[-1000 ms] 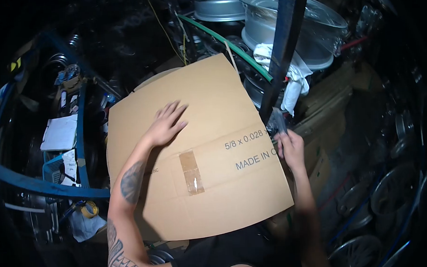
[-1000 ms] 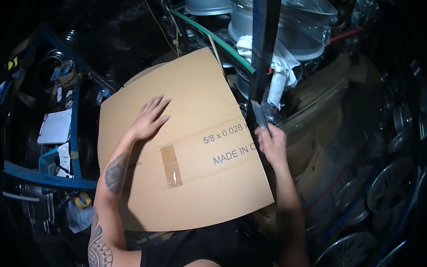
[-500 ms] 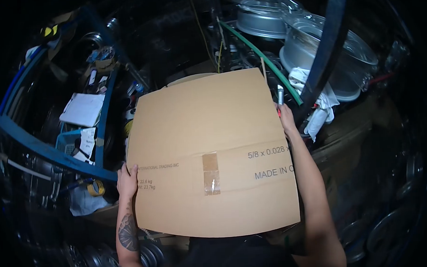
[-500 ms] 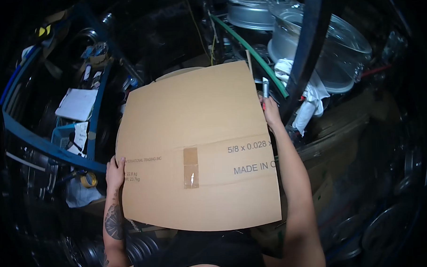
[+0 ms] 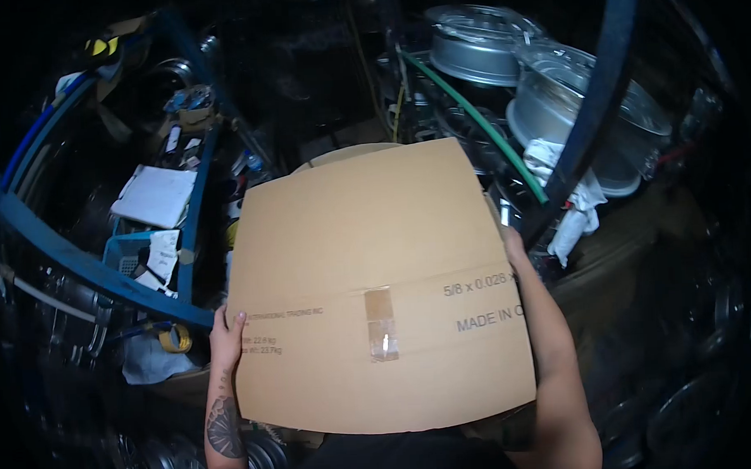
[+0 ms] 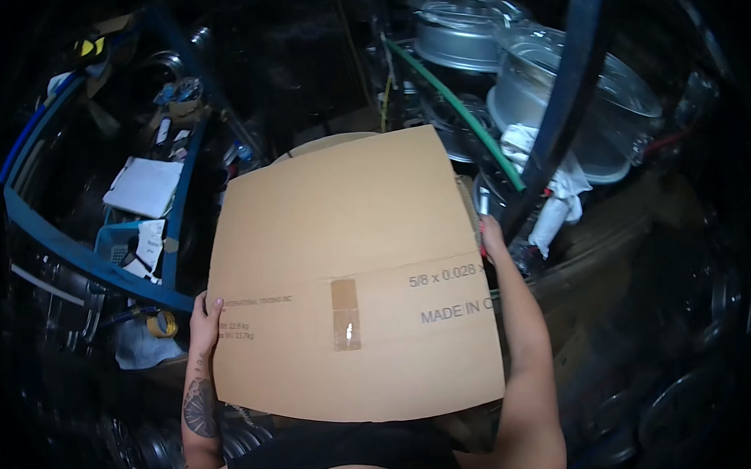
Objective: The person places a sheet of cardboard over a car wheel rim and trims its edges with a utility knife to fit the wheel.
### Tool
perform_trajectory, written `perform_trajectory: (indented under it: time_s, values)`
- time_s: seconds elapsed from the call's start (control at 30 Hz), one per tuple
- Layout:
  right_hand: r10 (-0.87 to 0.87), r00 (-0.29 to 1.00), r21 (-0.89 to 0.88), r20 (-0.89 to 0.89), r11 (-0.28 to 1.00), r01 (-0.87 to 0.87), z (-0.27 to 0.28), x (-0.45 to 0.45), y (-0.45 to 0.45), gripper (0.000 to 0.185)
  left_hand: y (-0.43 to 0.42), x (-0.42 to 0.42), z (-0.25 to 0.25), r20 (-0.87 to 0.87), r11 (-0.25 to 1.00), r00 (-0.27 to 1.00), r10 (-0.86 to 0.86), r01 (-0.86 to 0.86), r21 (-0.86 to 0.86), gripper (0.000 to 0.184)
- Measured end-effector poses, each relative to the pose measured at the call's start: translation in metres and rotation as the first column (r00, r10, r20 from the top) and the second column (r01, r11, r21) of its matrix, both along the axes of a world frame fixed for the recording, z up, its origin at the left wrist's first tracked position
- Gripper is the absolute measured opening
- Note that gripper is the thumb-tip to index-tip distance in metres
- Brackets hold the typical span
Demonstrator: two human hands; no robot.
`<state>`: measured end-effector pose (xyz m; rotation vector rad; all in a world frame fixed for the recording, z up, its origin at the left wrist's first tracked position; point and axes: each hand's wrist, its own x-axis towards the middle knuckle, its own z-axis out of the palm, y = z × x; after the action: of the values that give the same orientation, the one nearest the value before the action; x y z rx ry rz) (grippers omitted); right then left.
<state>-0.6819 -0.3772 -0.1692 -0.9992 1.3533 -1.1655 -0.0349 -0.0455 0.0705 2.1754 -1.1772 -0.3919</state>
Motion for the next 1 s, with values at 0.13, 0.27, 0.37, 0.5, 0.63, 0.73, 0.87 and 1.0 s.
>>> perform_trajectory:
  time_s: [0.13,0.27,0.37,0.5,0.63,0.73,0.87,1.0]
  values:
    - [-0.014,0.995,-0.08,0.1,0.997,0.022,0.086,0.007,0.063,0.028,0.001,0.026,-0.015,-0.213,0.996,0.976,-0.04,0.021,-0.088,0.056]
    - [0.147,0.978,-0.005,-0.149,0.989,-0.149,0.222,0.029,0.125,0.033,-0.017,0.008,0.003,-0.516,0.994,0.856,-0.02,-0.04,-0.105,0.05]
    - [-0.073,0.802,-0.252,-0.592,0.963,-0.098,0.227,0.037,0.122,0.034,-0.035,0.012,-0.004,-0.331,0.999,0.943,-0.018,0.007,-0.035,0.052]
    - [-0.04,0.625,-0.136,-0.78,0.985,-0.106,0.262,0.055,0.119,0.026,-0.055,-0.001,0.032,0.17,0.972,0.975,-0.142,0.105,0.211,0.055]
    - [-0.174,0.689,-0.244,-0.704,0.97,-0.004,0.235,0.058,0.114,0.027,-0.067,0.02,0.021,0.136,0.972,0.963,-0.233,0.224,0.076,0.054]
    - [-0.204,0.705,-0.269,-0.68,0.963,0.019,0.225,0.054,0.11,0.028,-0.083,0.015,0.026,0.179,0.993,0.978,-0.109,0.117,-0.035,0.056]
    - [-0.231,0.52,-0.287,-0.822,0.958,-0.028,0.243,0.064,0.108,0.031,-0.109,0.031,0.008,0.412,0.978,0.892,-0.184,0.206,-0.01,0.061]
    - [-0.184,0.397,-0.237,-0.899,0.968,-0.088,0.244,0.069,0.104,0.035,-0.123,0.032,-0.014,0.424,0.973,0.879,-0.217,0.23,0.023,0.067]
